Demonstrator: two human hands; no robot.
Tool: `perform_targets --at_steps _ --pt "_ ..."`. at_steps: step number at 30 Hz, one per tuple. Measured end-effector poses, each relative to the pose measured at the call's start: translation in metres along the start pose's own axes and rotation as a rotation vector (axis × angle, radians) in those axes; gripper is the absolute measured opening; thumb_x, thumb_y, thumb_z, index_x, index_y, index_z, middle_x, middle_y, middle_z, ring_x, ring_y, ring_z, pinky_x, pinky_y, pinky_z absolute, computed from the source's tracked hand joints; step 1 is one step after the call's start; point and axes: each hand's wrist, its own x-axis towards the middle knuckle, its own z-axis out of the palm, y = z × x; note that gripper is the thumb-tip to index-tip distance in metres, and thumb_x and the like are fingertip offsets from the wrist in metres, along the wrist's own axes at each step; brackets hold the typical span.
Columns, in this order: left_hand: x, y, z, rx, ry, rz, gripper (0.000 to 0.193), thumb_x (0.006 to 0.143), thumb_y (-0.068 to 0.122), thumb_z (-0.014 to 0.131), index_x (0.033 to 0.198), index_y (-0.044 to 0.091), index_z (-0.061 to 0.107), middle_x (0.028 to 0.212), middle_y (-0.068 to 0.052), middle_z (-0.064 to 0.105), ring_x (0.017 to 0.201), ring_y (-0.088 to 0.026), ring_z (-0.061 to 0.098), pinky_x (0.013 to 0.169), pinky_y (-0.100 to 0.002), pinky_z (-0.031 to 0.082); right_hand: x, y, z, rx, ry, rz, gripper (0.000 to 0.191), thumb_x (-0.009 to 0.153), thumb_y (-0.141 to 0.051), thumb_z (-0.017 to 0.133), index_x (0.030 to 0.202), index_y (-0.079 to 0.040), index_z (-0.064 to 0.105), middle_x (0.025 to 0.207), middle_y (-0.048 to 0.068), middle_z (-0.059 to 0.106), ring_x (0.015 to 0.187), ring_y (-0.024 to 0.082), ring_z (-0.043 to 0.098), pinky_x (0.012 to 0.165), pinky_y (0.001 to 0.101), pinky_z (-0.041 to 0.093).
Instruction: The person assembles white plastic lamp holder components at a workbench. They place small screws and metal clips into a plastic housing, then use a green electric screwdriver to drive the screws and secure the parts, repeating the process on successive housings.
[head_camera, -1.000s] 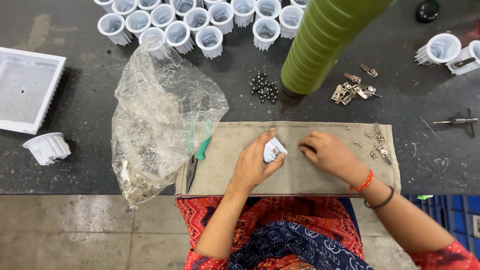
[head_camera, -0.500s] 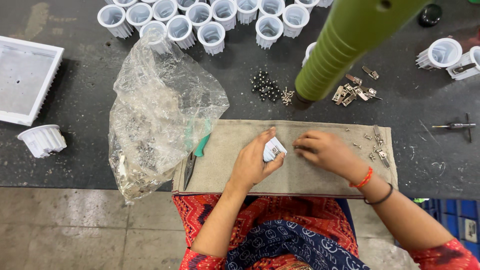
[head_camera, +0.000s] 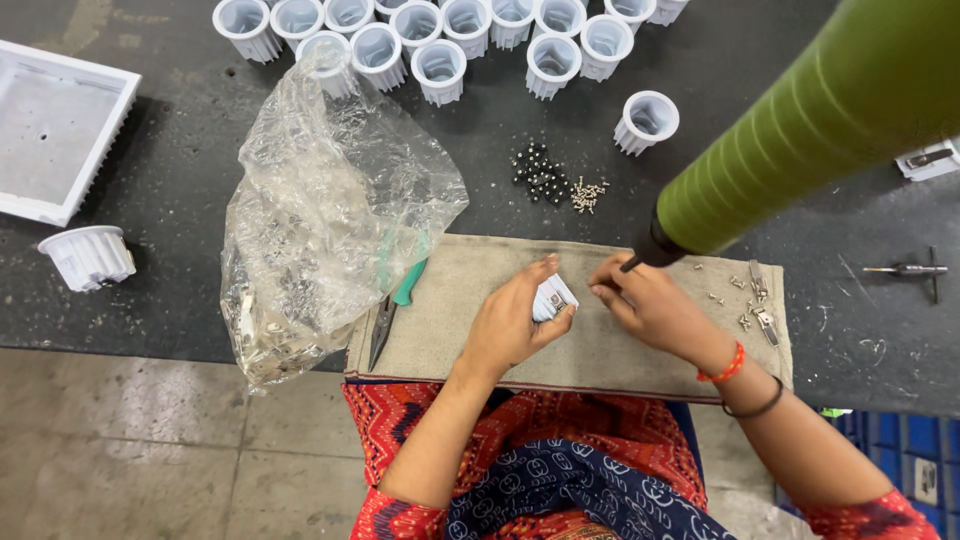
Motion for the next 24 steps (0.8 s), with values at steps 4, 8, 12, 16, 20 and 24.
perform_targets --at_steps 4,8,12,16,20,24 --pt "-0.001 0.0 0.0 -0.009 -0.033 -0.041 0.06 0.087 0.028 0.08 0.135 0.002 0.055 0.134 -0.019 0.067 0.121 -0.037 0.068 0.1 -0.043 0.057 0.011 -0.032 -0.01 -0.042 -0.031 -0.186 0.018 0.087 -0.013 0.07 0.103 -0.007 0.065 0.105 0.01 0.064 0.088 0.031 0.066 0.073 0.0405 0.054" --pt "-0.002 -0.001 0.0 -0.019 -0.035 -0.037 0.066 0.084 0.026 0.081 0.139 0.003 0.054 0.135 -0.018 0.066 0.121 -0.036 0.068 0.099 -0.043 0.057 0.028 -0.053 -0.014 -0.26 -0.016 -0.392 0.016 0.084 -0.011 0.071 0.098 -0.009 0.066 0.096 0.007 0.06 0.088 0.028 0.065 0.072 0.0405 0.052" --pt "-0.002 -0.002 0.0 -0.03 -0.019 -0.011 0.065 0.084 0.026 0.082 0.139 0.004 0.053 0.137 -0.018 0.066 0.122 -0.035 0.067 0.1 -0.043 0.057 0.036 -0.054 -0.015 -0.278 -0.043 -0.383 0.015 0.081 -0.011 0.073 0.094 -0.01 0.066 0.092 0.006 0.061 0.087 0.028 0.065 0.072 0.0403 0.052" --pt "-0.003 -0.001 0.0 -0.015 -0.011 -0.04 0.065 0.083 0.024 0.082 0.137 0.003 0.054 0.134 -0.018 0.066 0.12 -0.036 0.067 0.098 -0.044 0.057 0.038 -0.043 -0.007 -0.063 -0.133 -0.137 0.011 0.082 -0.013 0.075 0.091 -0.01 0.071 0.093 0.006 0.068 0.085 0.026 0.068 0.074 0.0362 0.054" --pt "-0.003 -0.001 -0.001 -0.002 0.01 -0.008 0.062 0.084 0.023 0.081 0.136 0.003 0.053 0.135 -0.017 0.066 0.121 -0.036 0.068 0.098 -0.044 0.057 0.037 -0.032 0.002 0.25 -0.17 0.31 0.015 0.083 -0.017 0.078 0.09 -0.005 0.07 0.088 0.004 0.074 0.083 0.015 0.074 0.076 0.0294 0.058" --pt "-0.003 -0.001 0.001 -0.008 0.006 -0.017 0.061 0.085 0.024 0.081 0.136 0.003 0.053 0.134 -0.018 0.066 0.12 -0.036 0.068 0.099 -0.043 0.058 0.04 -0.019 0.006 0.359 -0.212 0.432 0.013 0.082 -0.013 0.079 0.088 -0.002 0.074 0.083 0.003 0.077 0.078 0.009 0.071 0.072 0.0267 0.059"
